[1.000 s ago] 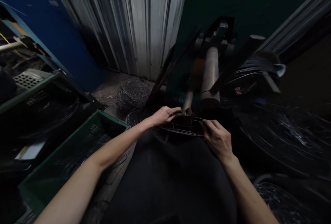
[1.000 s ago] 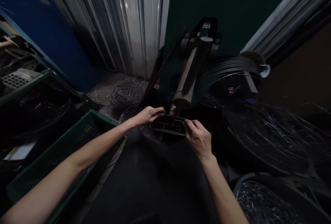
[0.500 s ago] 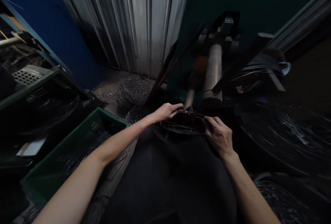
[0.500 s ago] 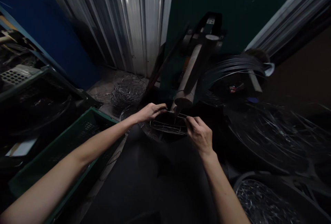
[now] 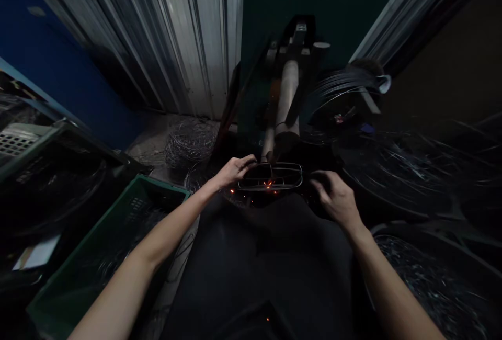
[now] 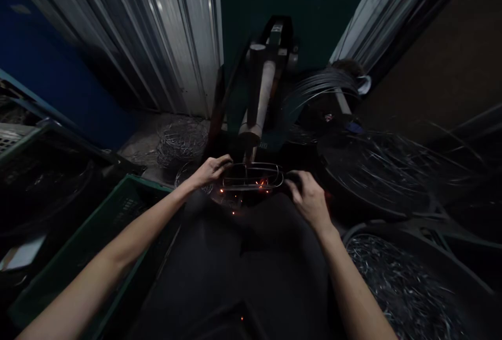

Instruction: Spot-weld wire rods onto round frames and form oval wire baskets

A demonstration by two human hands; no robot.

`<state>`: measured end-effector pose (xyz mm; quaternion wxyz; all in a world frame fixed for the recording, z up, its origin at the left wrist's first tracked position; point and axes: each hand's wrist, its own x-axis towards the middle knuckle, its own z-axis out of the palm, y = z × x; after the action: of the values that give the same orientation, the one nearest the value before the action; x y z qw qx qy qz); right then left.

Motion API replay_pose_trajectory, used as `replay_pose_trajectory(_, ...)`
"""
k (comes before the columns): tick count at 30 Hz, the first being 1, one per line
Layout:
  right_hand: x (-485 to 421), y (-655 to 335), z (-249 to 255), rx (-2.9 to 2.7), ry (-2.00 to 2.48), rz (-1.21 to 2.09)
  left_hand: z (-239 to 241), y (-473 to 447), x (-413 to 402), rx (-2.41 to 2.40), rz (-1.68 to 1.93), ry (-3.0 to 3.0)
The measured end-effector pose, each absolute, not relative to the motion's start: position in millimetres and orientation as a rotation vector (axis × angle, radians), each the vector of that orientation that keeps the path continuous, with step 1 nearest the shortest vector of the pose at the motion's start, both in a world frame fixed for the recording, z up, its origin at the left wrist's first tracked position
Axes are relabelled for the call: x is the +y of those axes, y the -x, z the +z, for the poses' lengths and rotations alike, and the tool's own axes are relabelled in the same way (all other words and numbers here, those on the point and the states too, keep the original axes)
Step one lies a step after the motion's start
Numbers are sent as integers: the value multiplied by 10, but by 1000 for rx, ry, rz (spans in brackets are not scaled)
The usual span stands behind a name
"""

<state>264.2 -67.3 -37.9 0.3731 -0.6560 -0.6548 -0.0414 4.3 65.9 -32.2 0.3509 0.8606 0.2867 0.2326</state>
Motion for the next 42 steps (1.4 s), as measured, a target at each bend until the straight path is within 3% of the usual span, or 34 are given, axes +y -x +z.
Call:
replay_pose_trajectory(11,-1228,-2397,-488,-1975,1648,18,-627,332,220,771,396,-2110)
replay_pose_trajectory(16,-1414,-2185,-560,-2106,1713,-76,-316,233,2,902,366,-2466)
replay_pose_trajectory(20,-1391,-2021,-545,-2072,1733,-75,-147,-55,-203,664,96,-2687)
replay_pose_trajectory(30,-1103,-2069,-299,-1828,1788,382,15,-97,-79,697,126,-2572)
replay_pose_trajectory(42,-429,-2186,86,-1803,1852,485,340,-188,440,832,166,-2356)
